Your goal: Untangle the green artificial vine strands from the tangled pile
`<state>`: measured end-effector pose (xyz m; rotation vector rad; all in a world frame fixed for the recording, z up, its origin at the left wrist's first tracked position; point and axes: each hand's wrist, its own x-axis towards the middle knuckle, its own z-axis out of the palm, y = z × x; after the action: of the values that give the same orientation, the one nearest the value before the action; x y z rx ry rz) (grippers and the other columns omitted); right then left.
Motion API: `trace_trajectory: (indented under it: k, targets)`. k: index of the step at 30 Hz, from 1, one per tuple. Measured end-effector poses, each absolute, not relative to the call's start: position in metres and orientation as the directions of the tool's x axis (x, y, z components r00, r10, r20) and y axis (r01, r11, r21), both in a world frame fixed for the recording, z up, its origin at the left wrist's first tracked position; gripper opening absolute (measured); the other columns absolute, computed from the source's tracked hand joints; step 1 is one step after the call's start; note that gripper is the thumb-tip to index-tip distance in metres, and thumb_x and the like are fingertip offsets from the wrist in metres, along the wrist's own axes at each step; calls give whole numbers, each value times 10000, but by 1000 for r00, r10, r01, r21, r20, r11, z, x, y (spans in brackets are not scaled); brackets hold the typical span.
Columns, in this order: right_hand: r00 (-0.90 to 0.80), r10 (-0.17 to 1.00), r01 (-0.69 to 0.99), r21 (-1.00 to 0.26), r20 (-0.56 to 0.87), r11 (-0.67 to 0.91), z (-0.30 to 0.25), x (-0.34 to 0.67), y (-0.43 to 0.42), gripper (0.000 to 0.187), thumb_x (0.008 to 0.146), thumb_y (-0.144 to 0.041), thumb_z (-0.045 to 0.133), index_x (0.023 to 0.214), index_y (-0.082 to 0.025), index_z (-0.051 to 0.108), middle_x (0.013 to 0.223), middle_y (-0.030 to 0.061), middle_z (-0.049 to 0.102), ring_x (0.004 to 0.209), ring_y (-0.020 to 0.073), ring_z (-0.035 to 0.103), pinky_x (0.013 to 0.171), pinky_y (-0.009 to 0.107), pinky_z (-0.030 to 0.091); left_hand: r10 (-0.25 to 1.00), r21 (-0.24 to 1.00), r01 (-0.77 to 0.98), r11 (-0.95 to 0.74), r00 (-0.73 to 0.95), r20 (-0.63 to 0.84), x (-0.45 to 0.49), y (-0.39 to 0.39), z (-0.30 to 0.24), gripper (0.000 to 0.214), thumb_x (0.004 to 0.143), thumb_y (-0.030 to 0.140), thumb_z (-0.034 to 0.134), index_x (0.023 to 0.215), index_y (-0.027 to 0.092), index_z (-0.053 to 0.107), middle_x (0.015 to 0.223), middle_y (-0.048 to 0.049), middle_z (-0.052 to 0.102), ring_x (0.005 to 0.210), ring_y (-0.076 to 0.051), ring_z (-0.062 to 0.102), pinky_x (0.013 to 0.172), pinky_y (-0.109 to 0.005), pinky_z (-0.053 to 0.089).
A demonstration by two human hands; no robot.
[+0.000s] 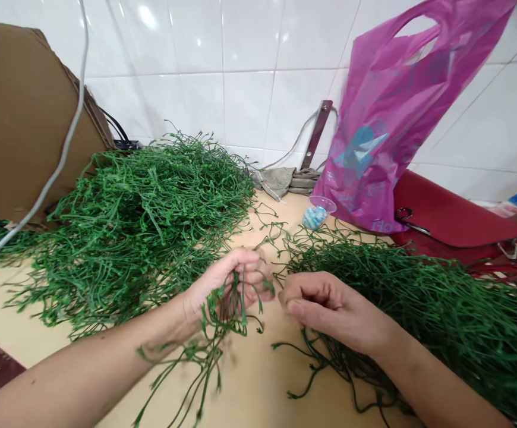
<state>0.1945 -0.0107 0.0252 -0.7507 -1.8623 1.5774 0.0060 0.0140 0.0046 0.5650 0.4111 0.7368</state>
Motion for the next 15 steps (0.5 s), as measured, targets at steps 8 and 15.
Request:
trace_trajectory:
  k: [8, 15]
  targets:
    - [-519, 843, 751, -544, -138, 374, 42, 223, -11, 275, 904, -266, 541, 635, -214, 525, 634, -14, 524, 586, 142, 455, 558, 289, 327, 874, 808, -478, 345, 478, -90, 13, 22, -6, 290, 854, 423, 658, 974, 165, 713, 903, -21, 613, 695, -110, 491, 692, -235, 450]
    - [-341, 923, 784, -489, 176, 383, 58, 227, -17, 191, 944, -336, 510, 937, -254, 682, 957, 29, 706, 881, 213, 638, 794, 340, 469, 865, 909, -345, 233, 501, -32, 16, 18, -11, 203, 878, 299, 660, 1049, 196, 696, 885, -5, 585, 784, -127, 503, 730, -239, 400]
